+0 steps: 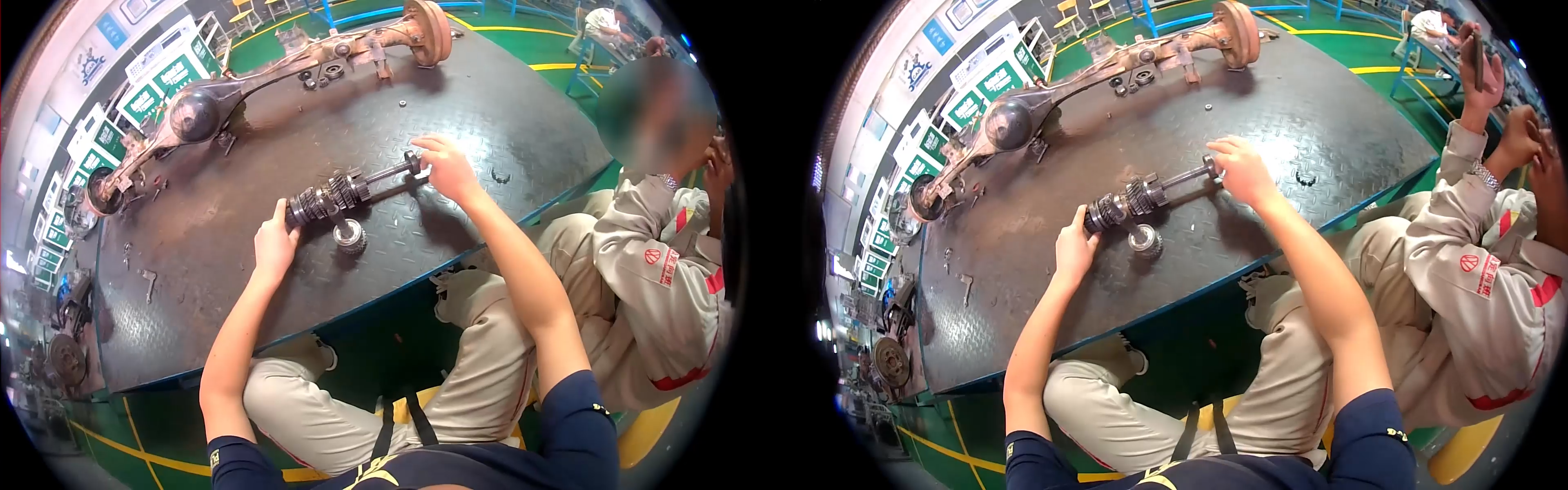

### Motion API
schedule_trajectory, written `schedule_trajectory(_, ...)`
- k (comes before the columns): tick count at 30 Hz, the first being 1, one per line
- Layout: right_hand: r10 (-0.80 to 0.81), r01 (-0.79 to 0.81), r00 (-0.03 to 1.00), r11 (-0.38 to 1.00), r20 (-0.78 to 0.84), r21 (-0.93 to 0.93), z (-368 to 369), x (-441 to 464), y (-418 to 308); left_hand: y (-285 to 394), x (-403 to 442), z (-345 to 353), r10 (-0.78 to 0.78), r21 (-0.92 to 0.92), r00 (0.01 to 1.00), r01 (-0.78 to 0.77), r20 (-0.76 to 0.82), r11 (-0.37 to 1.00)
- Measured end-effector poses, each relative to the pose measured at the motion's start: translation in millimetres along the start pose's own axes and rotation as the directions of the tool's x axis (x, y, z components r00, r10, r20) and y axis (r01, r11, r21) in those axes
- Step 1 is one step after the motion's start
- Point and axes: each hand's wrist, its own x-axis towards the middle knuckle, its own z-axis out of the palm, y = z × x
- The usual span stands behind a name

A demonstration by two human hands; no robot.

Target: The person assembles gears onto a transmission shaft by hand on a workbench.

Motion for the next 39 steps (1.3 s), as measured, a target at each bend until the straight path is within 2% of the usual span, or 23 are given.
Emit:
schedule_trajectory(1,0.043,-0.039,0.995,0.998,-0.092,0.041,-1.3,3.0,-5.0,2.0,-0.2,-2.2,-0.003,-0.012,1.0,0.004,0.014,1.0)
schedule_trajectory(4,0.051,-0.052,0.991,0.999,-0.124,-0.006,-0.5,3.5,-6.1,-1.8,0.2,-0.6,0.008,-0.003,1.0,-0.008,0.008,1.0)
schedule_trajectory(9,0.029,-0.029,0.994,1.0,-0.109,0.007,7.1,3.2,-6.4,1.8,0.6,-2.5,-0.012,-0.01,1.0,0.012,0.028,1.0)
schedule_trajectory(12,0.02,-0.019,0.999,0.999,-0.039,0.027,10.4,1.6,-6.2,1.9,0.6,-3.0,-0.018,-0.016,0.999,0.019,0.034,1.0)
schedule_trajectory(21,0.081,-0.084,0.996,0.991,0.035,0.104,19.6,-1.9,-6.6,1.6,0.3,-3.6,-0.01,-0.038,0.999,0.012,0.037,0.999)
schedule_trajectory(27,0.04,-0.041,0.999,0.999,0.032,0.023,23.3,-1.1,-3.9,2.8,-1.7,-5.4,-0.002,-0.028,1.0,0.003,0.031,1.0)
schedule_trajectory(29,0.019,-0.02,0.997,1.0,-0.072,-0.014,25.7,-1.7,-5.2,3.4,0.3,-5.7,0.002,-0.026,1.0,-0.001,0.028,1.0)
schedule_trajectory(30,0.02,-0.022,0.997,1.0,-0.072,-0.015,21.6,0.9,-6.6,2.4,1.1,-4.4,0.002,-0.018,1.0,-0.001,0.023,1.0)
schedule_trajectory(33,-0.023,0.024,0.949,1.0,-0.316,0.002,3.6,12.6,-4.4,1.4,2.5,-3.2,-0.002,-0.016,1.0,0.003,0.02,1.0)
schedule_trajectory(37,-0.02,0.03,0.941,0.999,-0.336,0.027,-6.6,12.3,-10.6,3.9,3.2,-4.7,-0.013,-0.026,1.0,0.013,0.02,1.0)
schedule_trajectory(39,-0.039,0.046,0.957,0.999,-0.288,0.019,-6.2,9.4,-7.8,6.4,3.1,-7.0,-0.028,-0.035,0.999,0.03,0.039,0.999)
